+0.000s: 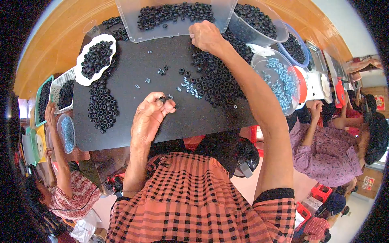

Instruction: The person assembles small blue plastic beads onto black circular plastic rings by hand.

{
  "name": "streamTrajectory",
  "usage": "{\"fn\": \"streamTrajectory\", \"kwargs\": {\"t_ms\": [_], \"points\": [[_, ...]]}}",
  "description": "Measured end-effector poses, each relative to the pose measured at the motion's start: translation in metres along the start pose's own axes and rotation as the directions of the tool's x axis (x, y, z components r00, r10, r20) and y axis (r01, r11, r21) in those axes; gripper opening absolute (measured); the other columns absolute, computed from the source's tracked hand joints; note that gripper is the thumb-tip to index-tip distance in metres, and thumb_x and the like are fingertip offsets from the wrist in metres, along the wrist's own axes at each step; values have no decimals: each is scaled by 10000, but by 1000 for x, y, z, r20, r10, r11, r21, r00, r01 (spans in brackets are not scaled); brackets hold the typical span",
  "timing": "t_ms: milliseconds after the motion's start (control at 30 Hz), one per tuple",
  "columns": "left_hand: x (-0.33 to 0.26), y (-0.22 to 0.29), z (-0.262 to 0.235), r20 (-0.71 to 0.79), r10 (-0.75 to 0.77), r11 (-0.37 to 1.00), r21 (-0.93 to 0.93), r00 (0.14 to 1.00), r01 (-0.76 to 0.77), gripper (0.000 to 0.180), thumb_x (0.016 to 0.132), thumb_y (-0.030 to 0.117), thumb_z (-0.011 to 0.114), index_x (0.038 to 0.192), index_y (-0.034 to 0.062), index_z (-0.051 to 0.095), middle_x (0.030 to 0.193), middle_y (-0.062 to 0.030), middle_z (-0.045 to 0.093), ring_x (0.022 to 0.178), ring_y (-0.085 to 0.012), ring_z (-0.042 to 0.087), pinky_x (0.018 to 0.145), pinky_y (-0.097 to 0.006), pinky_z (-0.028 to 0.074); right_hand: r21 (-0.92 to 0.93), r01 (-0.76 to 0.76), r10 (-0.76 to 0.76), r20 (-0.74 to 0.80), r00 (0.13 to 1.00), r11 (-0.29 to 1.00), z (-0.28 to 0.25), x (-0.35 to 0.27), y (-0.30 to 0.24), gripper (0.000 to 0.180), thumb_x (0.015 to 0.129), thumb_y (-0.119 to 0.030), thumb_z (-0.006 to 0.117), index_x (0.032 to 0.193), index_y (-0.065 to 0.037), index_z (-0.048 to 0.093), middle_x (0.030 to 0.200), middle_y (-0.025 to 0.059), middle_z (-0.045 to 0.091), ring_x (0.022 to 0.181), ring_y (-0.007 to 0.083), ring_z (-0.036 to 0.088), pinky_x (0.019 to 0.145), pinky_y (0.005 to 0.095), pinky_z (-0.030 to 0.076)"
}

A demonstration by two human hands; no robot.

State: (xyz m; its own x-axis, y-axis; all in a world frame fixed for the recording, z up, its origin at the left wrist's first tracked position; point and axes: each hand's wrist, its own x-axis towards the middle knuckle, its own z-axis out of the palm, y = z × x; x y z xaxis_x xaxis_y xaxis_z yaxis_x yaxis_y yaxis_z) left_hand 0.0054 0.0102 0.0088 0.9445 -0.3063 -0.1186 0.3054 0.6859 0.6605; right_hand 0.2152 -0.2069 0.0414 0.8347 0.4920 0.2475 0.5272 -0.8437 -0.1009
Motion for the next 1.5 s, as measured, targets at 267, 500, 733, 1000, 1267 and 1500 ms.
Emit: {"fn": "streamTrajectory", "kwargs": {"t_ms": [267,500,733,1000,1267,1500], "points": [[3,-3,-3,26,30,998,-47,999,-29,146,910,51,504,1023,-23,558,900,-151,650,859,-216,628,834,-348,499,638,-116,159,-10,987,762,-18,-27,-38,148,771,-87,632,899,-34,681,693,-15,620,666,58,574,600,232,462],[2,-1,-2,21,62,996,-73,998,-60,148,923,65,498,1030,-23,550,898,-136,647,857,-206,631,832,-340,501,922,-150,52,140,989,357,-22,-85,-114,108,806,22,604,909,14,636,835,-3,630,745,49,569,679,206,469],[-1,-5,-1,-21,123,988,99,992,-120,175,922,81,513,1063,-15,550,948,-64,619,882,-160,593,860,-337,470,965,-33,94,9,995,259,-11,-113,-139,87,791,29,619,875,11,632,828,43,615,702,81,583,647,233,480],[-4,-8,-2,-55,151,966,218,987,-136,164,929,78,504,1050,-12,568,967,-50,618,886,-137,580,878,-323,451,957,61,150,-107,983,282,1,-122,-147,137,749,62,657,872,12,623,887,66,613,742,110,586,637,252,490],[-4,-7,-4,-79,141,984,125,987,-130,151,893,79,519,1014,1,564,956,-66,616,917,-162,575,884,-336,442,881,169,154,-260,953,442,0,-126,-146,97,753,6,670,834,-6,618,820,72,615,729,138,594,645,267,480],[-5,0,6,-102,109,987,125,989,-96,143,882,95,521,992,6,547,779,-107,623,912,-229,578,889,-353,433,371,160,-15,-364,931,915,-25,-94,-76,162,738,-22,636,898,-48,644,861,61,636,770,193,595,705,315,467]]}}
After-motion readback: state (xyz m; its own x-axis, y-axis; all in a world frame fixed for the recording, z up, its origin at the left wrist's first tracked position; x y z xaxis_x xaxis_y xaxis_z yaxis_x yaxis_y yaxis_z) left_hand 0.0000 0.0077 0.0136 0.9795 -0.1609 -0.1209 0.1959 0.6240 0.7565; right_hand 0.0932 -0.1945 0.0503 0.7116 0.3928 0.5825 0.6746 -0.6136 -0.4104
